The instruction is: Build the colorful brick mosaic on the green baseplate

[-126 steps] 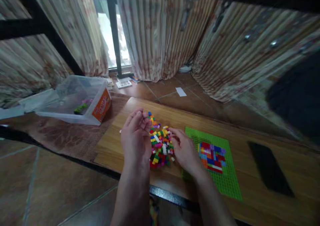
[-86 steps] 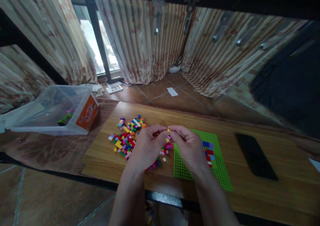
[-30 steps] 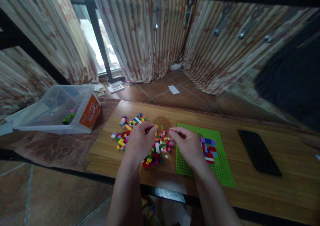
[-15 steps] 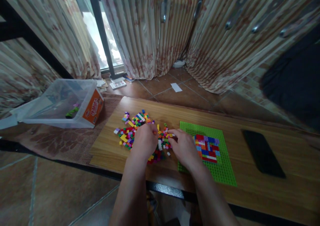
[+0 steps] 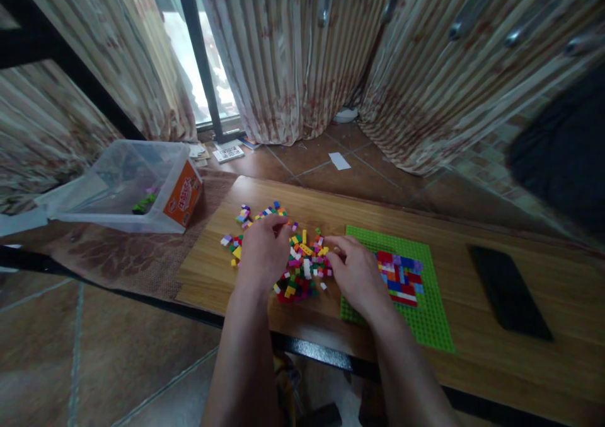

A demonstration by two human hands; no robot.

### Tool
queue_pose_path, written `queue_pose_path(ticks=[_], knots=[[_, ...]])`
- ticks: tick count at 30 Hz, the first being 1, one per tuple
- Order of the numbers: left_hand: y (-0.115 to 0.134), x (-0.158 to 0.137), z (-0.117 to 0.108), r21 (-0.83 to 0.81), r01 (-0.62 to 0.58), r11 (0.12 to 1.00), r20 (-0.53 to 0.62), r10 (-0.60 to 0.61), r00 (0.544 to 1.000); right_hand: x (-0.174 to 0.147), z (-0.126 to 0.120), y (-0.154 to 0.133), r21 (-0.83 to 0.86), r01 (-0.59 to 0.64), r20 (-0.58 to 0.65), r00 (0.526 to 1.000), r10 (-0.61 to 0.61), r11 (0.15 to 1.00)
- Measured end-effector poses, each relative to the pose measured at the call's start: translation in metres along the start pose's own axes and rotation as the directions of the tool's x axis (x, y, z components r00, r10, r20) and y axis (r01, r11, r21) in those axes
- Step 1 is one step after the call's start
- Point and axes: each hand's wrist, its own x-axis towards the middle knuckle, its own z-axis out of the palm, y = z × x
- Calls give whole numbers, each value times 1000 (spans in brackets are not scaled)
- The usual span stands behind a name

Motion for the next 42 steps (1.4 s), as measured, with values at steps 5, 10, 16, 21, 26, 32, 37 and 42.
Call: queue_pose_path(ticks=[5, 10, 16, 21, 26, 32, 37, 42], knots=[[5, 0, -7, -544, -81, 835, -269, -82, 960, -9, -3, -10, 96, 15, 78, 997, -22, 995], [8, -1, -14, -667, -100, 738, -297, -140, 945, -24, 7, -27, 108, 163, 325, 926, -189, 981], [6, -3, -14, -691, -92, 717, -268, -136, 954, -31, 23, -24, -18, 242, 393, 894, -216, 970], [7, -2, -12, -687, -76, 723, -247, -133, 960, -24, 23, -19, -56, 230, 368, 910, -194, 972], [4, -1, -9, -665, -56, 745, -220, -123, 968, -18, 23, -18, -87, 216, 320, 930, -178, 972], [3, -1, -9, -611, -42, 790, -179, -86, 980, -17, 25, -15, -11, 241, 239, 943, -231, 971], [-4, -3, -7, -388, -46, 921, 83, 84, 993, -13, 13, -15, 93, 261, 50, 963, -267, 961], [-8, -9, -3, -331, -75, 941, 448, 226, 865, -14, -3, -21, 235, 322, -157, 944, -291, 917]])
